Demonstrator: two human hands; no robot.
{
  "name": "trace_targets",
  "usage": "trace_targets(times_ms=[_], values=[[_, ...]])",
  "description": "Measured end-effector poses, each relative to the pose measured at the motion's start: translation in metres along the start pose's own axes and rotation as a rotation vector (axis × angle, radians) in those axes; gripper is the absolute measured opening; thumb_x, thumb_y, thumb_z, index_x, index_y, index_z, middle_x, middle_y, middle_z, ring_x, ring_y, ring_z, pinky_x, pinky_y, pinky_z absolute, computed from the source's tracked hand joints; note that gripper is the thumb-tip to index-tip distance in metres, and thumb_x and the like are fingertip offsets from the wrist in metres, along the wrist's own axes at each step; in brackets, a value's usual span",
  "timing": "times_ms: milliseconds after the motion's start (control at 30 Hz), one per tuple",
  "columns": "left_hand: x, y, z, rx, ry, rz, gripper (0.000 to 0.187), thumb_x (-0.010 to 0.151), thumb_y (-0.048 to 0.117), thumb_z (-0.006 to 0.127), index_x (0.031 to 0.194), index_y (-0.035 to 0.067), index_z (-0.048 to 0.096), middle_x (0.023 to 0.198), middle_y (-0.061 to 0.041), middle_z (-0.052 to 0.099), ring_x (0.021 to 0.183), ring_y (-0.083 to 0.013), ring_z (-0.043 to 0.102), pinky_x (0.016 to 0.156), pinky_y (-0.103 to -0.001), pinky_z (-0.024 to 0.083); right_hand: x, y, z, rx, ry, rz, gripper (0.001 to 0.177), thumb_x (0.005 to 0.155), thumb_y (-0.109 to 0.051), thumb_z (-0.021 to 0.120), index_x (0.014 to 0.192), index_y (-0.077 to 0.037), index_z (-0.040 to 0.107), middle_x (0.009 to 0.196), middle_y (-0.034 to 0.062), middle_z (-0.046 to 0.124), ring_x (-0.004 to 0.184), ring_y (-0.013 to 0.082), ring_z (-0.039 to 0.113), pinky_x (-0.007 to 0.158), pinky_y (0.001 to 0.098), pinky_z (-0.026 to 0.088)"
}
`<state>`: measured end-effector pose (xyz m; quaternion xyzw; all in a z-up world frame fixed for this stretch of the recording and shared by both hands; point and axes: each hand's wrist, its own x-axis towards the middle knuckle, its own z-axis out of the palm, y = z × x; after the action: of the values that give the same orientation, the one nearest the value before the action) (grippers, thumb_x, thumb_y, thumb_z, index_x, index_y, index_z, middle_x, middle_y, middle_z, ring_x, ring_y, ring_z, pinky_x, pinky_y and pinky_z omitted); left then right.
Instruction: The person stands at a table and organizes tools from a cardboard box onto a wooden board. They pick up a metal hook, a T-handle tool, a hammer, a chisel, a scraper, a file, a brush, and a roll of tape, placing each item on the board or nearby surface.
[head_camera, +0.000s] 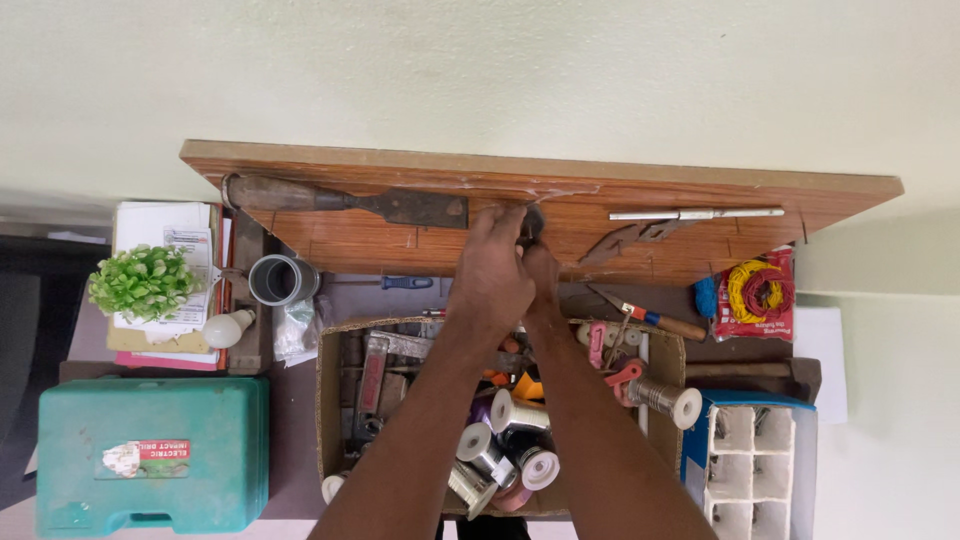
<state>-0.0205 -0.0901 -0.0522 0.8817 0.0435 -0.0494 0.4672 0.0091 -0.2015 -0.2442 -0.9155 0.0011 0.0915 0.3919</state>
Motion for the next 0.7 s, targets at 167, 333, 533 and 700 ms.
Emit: trace_targets(times_ms=[167, 333, 533, 700], values=[[0.003, -0.005, 0.002, -0.027, 0.003, -0.023, 0.041, 0.091, -0.007, 0.054, 0.131, -0.001, 0.061, 0.13, -0.022, 0.06, 0.119, -0.0338, 0.064, 0.101, -0.038, 0.055, -0.01, -0.029, -0.017, -0.055, -0.066, 0.209, 0.032, 0.095, -0.032, 0.068, 0.088, -0.001, 0.068, 0.087, 0.0196, 0.076, 0.081, 0.0325, 0.075, 0.072, 0.0453, 0.057], [0.0, -0.009, 0.005, -0.06, 0.064, 0.027, 0.035, 0.091, -0.007, 0.056, 0.125, -0.004, 0.063, 0.127, -0.022, 0.063, 0.119, -0.0351, 0.064, 0.101, -0.041, 0.053, -0.02, -0.054, -0.044, -0.017, 0.072, 0.363, 0.035, 0.086, -0.031, 0.081, 0.087, 0.001, 0.067, 0.084, 0.0167, 0.073, 0.08, 0.0294, 0.073, 0.073, 0.0413, 0.056], [-0.001, -0.014, 0.01, -0.124, 0.036, -0.02, 0.037, 0.091, -0.007, 0.055, 0.127, -0.004, 0.061, 0.124, -0.022, 0.065, 0.115, -0.0322, 0.068, 0.098, -0.039, 0.055, -0.027, -0.063, -0.056, 0.199, 0.248, 0.189, 0.024, 0.088, -0.02, 0.078, 0.096, 0.001, 0.07, 0.086, 0.0101, 0.077, 0.079, 0.0194, 0.076, 0.075, 0.0332, 0.059], [-0.01, -0.018, 0.011, -0.304, 0.077, -0.054, 0.038, 0.091, -0.004, 0.062, 0.129, -0.004, 0.061, 0.123, -0.021, 0.067, 0.114, -0.0274, 0.07, 0.1, -0.035, 0.057, -0.047, -0.063, -0.063, 0.577, 0.26, 0.409, 0.018, 0.092, -0.014, 0.071, 0.101, 0.002, 0.07, 0.089, 0.012, 0.076, 0.075, 0.0181, 0.074, 0.066, 0.0343, 0.058]])
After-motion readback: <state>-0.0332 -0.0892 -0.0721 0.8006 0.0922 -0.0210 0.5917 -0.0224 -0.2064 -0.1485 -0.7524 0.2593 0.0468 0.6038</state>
